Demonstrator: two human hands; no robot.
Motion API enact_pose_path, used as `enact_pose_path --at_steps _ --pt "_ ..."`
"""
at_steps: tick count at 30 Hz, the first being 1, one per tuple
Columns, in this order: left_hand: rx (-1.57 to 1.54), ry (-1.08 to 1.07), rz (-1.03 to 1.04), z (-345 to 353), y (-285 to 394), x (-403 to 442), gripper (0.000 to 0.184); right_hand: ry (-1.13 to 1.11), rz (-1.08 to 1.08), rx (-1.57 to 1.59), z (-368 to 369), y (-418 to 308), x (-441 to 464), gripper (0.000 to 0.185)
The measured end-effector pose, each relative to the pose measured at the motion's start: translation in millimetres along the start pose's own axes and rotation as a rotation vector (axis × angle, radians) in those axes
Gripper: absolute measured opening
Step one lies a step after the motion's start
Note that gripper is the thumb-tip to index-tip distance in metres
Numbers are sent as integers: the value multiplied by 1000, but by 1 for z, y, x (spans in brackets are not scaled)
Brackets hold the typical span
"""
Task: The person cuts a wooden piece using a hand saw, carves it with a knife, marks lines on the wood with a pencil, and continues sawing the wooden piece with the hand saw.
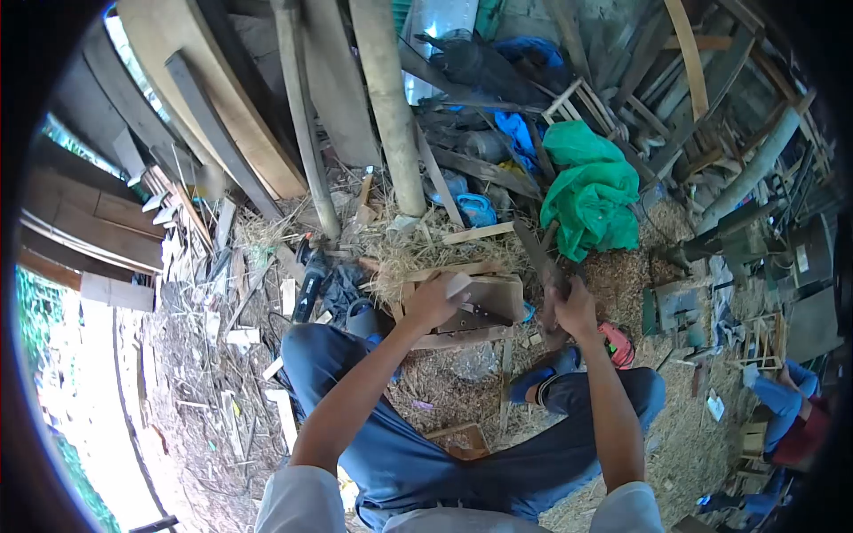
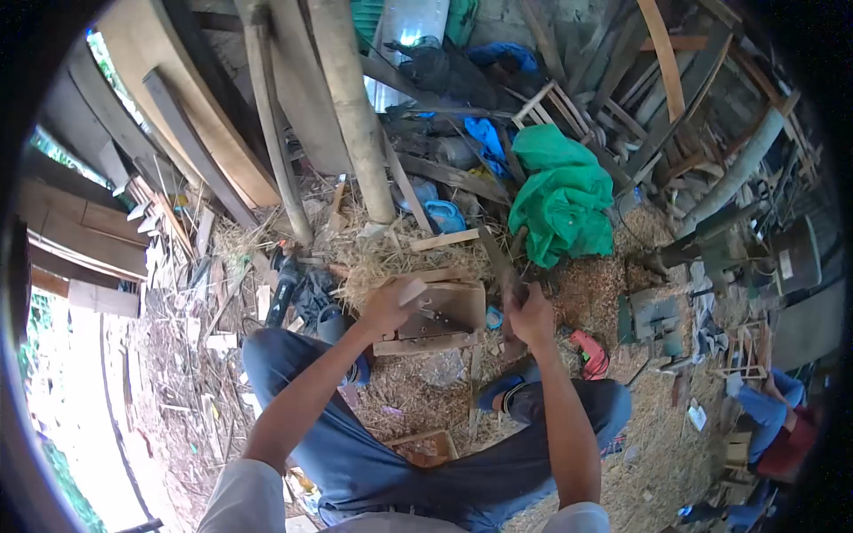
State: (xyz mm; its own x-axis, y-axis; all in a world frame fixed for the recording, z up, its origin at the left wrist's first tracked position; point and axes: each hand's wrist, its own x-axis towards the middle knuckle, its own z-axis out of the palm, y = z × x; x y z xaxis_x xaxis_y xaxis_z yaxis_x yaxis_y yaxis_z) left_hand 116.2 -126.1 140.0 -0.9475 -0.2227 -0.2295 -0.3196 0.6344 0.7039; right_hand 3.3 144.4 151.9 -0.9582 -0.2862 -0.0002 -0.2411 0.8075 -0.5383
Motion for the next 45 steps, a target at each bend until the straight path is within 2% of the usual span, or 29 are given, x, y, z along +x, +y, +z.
enact_pose_path --at_steps 1,2,3,4,5,7,8,10,13,17,19,20,22,23,27,30,34,36,38,39,41,45 --pt "81 42 79 12 -24 -9 48 119 -129 135 -10 -9 -5 37" --pt "164 94 162 21 -36 -16 52 128 -147 121 -11 -11 -6 37" --pt "296 52 243 20 -27 -27 53 21 57 434 -8 -10 -8 37" --pt "284 64 245 31 -31 -25 53 -99 273 743 -9 -15 -16 37" --pt "306 26 268 47 -37 -16 52 -95 264 734 -9 -18 -23 37" --pt "293 -102 252 50 -20 -15 52 92 230 761 -17 -44 -45 38" --pt "289 -104 265 58 -25 -9 52 104 231 755 -20 -47 -50 38" --pt "397 -75 432 79 -38 1 51 189 299 898 -27 -44 -62 36" --pt "413 -77 501 79 -40 4 43 288 350 968 -28 -26 -68 35" --pt "511 -33 390 77 -49 5 40 226 369 996 -26 -18 -62 35" --pt "251 226 60 64 -49 -5 37 199 349 989 -22 -29 -56 35" --pt "260 220 55 61 -53 -6 37 180 331 985 -17 -36 -54 35" --pt "198 463 -218 63 -71 -4 35 137 310 997 2 -38 -48 36" --pt "179 503 -293 67 -84 0 33 99 275 1001 9 -39 -44 37" --pt "201 473 -401 61 -101 -8 34 42 244 970 23 -54 -41 39" --pt "238 345 -314 60 -106 -14 29 20 266 970 25 -51 -43 37" --pt "183 448 -147 57 -81 -18 31 46 218 1066 23 -37 -48 35" --pt "185 484 -109 54 -63 -19 32 -71 313 1155 13 -35 -61 34" --pt "371 514 242 52 -48 -10 39 -62 347 1130 3 -32 -72 34" --pt "366 507 250 54 -37 -4 39 -65 374 1108 2 -30 -77 35" --pt "193 213 294 66 -15 10 42 -25 373 1113 9 -25 -84 35" --pt "226 90 372 96 -6 33 43 19 358 1089 29 -1 -88 37"
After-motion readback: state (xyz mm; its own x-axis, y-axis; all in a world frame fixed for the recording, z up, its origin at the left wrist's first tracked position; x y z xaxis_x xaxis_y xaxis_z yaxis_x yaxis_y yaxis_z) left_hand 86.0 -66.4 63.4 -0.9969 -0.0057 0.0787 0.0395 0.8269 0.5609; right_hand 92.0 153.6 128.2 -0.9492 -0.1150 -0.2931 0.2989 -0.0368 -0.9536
